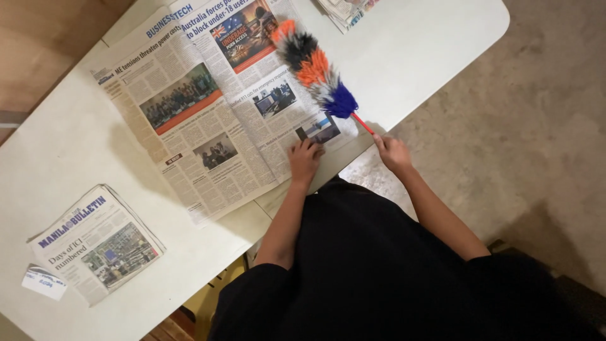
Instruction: Dusting several stacks of newspapers on a table using a feather duster.
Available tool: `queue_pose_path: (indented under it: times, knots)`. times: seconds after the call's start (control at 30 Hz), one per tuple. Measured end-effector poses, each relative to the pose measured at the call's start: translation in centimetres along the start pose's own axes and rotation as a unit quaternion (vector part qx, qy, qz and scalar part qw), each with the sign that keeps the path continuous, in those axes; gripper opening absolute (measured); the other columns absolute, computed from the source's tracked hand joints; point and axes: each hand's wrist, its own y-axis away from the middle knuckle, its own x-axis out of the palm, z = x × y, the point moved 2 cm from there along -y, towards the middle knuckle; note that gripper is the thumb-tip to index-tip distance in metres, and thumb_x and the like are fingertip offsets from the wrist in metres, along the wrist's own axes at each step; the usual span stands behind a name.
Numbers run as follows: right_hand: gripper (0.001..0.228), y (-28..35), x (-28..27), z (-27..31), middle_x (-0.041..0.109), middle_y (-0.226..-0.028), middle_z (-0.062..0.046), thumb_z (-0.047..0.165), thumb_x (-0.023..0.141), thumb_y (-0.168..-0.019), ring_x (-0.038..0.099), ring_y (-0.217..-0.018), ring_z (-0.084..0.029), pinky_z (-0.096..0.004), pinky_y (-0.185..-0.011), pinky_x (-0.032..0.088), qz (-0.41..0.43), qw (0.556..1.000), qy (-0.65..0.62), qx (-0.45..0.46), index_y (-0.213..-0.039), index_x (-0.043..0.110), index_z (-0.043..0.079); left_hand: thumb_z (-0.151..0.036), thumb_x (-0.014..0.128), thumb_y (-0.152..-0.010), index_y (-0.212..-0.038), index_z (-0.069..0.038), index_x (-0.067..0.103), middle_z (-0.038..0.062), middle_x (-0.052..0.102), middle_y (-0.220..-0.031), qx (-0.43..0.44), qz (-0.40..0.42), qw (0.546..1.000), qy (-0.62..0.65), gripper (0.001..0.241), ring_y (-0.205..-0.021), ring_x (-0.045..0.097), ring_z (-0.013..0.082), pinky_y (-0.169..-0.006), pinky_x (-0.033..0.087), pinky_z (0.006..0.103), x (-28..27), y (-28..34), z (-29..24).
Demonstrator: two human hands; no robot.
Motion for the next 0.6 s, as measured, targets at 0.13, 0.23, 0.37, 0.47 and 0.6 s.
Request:
queue_pose_path:
  times: [0.13, 0.23, 0.37, 0.47, 0.6]
  knots:
    - [0.065, -1.3, -1.0, 1.5, 0.064, -0.071, -0.025, 0.055, 0.047, -0.107, 0.063, -0.069, -0.042, -0.055, -0.067, 0.048, 0.029, 0.999, 0.022, 0.001, -0.081, 0.071, 0.000, -0.027, 0.080, -0.084, -0.088, -0.015, 0.072, 0.001, 0.066, -0.106, 0.008, -0.030, 0.999, 0.008, 0.015, -0.103, 0.060, 0.0258, -0.091, 0.041, 0.0453, 0.1, -0.1, -0.1]
    - [0.064, -2.1, -1.5, 2.1, 0.064, -0.068, -0.024, 0.055, 0.047, -0.108, 0.063, -0.065, -0.040, -0.054, -0.065, 0.048, 0.047, 0.998, 0.035, -0.001, -0.082, 0.071, 0.001, -0.022, 0.080, -0.083, -0.083, -0.016, 0.074, -0.001, 0.068, -0.098, -0.017, -0.044, 0.999, 0.024, 0.008, -0.100, 0.061, 0.0251, -0.091, 0.041, 0.0444, 0.1, -0.5, -0.2]
    - [0.061, -2.6, -2.3, 3.6, 0.064, -0.068, -0.023, 0.052, 0.048, -0.108, 0.062, -0.062, -0.039, -0.053, -0.065, 0.048, 0.056, 0.998, 0.017, -0.015, -0.085, 0.072, 0.001, -0.021, 0.080, -0.083, -0.086, -0.014, 0.076, 0.001, 0.070, -0.094, -0.046, 0.000, 0.995, 0.091, 0.009, -0.097, 0.062, 0.0259, -0.090, 0.040, 0.0427, -0.4, -1.2, 0.4]
    - [0.057, -3.5, -2.8, 5.8, 0.064, -0.067, -0.020, 0.049, 0.048, -0.108, 0.062, -0.062, -0.038, -0.053, -0.063, 0.049, 0.033, 0.997, 0.002, -0.069, -0.088, 0.072, 0.002, -0.022, 0.080, -0.084, -0.089, -0.014, 0.075, 0.002, 0.070, -0.098, -0.064, 0.034, 0.992, 0.106, 0.011, -0.100, 0.063, 0.0257, -0.092, 0.041, 0.0419, 0.5, -0.9, 2.1]
    - [0.047, -5.8, -2.9, 11.8, 0.065, -0.068, -0.018, 0.043, 0.048, -0.111, 0.068, -0.062, -0.037, -0.049, -0.063, 0.054, -0.042, 0.974, -0.012, -0.222, -0.100, 0.074, 0.004, -0.027, 0.081, -0.088, -0.100, -0.015, 0.074, 0.004, 0.066, -0.109, -0.059, 0.133, 0.989, 0.033, 0.018, -0.112, 0.061, 0.0257, -0.097, 0.041, 0.0435, -1.6, -1.2, -0.1]
